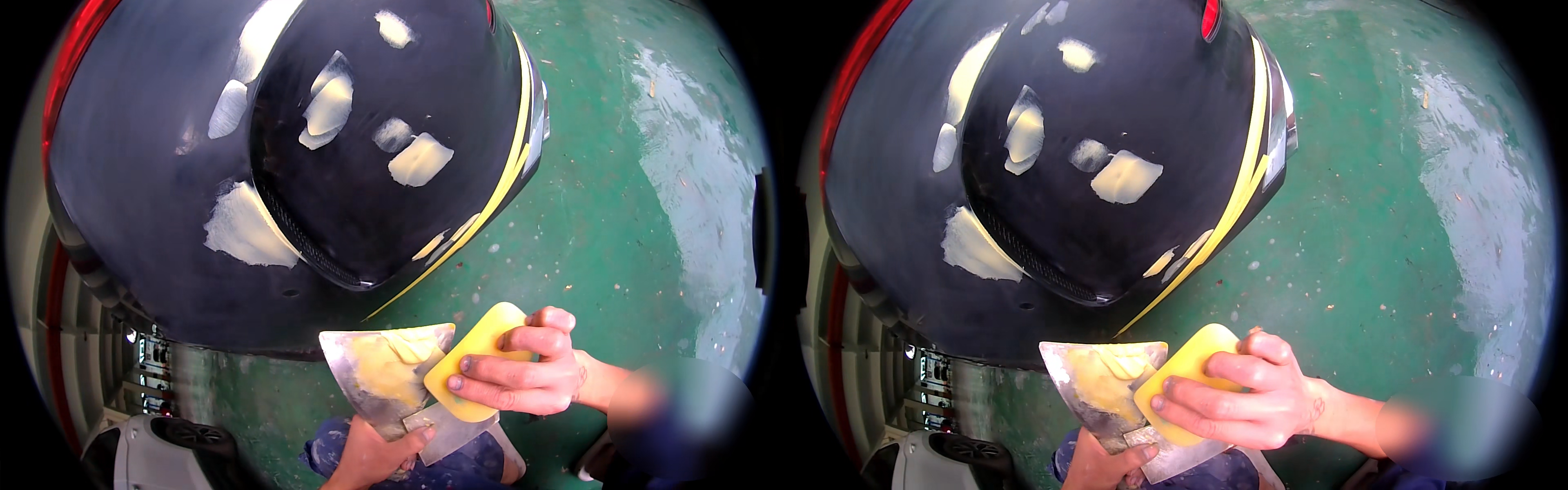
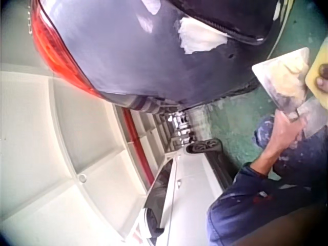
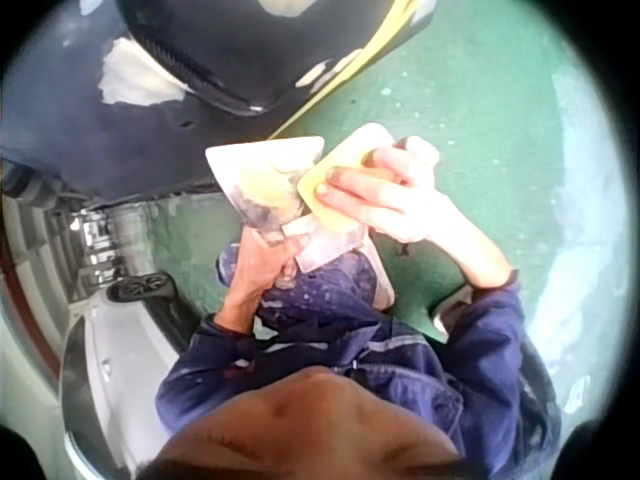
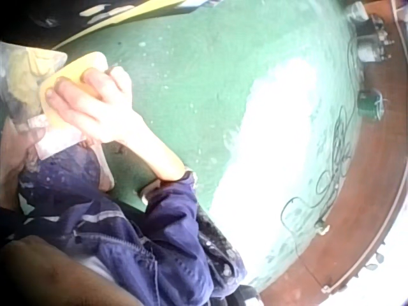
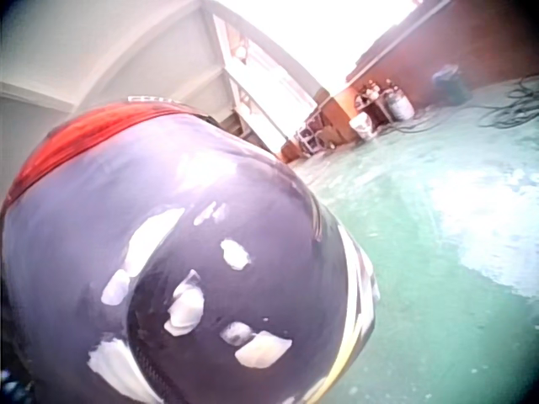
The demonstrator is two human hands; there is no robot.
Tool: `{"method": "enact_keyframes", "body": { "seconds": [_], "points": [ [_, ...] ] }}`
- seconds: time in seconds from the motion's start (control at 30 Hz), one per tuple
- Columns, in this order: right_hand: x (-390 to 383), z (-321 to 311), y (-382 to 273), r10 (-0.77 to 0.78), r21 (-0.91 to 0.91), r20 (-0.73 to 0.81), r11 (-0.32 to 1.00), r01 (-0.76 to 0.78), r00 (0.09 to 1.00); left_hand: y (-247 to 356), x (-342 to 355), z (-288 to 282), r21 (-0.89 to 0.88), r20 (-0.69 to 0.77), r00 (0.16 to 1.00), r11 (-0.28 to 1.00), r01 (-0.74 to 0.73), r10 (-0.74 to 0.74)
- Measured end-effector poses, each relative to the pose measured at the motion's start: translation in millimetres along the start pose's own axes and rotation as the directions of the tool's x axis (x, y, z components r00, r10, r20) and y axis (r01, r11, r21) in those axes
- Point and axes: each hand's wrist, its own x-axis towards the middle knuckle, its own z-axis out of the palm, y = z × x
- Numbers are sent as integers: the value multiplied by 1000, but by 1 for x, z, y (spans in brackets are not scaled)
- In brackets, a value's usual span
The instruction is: The person mixes a yellow paste on a metal palette and applies it to several spots on the rear bumper of a black car using a spreader and a sponge. The person smooths the filler into the damaged areas to prepare the surface for further repair.
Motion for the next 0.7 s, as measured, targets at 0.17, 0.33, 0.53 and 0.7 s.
{"method": "enact_keyframes", "body": {
  "seconds": [0.17,0.33,0.53,0.7],
  "points": [
    [1,3,-3,12,47,2,999,-12,1000,0,2,-4,60,66,997,998,29,-33],
    [-3,11,-3,12,40,-18,999,-11,1000,12,0,-1,96,64,994,992,85,-92],
    [-21,5,-6,389,464,240,759,-457,889,-3,-3,-12,29,-49,995,996,-81,82],
    [-40,41,9,947,754,-8,217,-620,322,-26,0,-23,-218,-339,939,966,-143,63]
  ]
}}
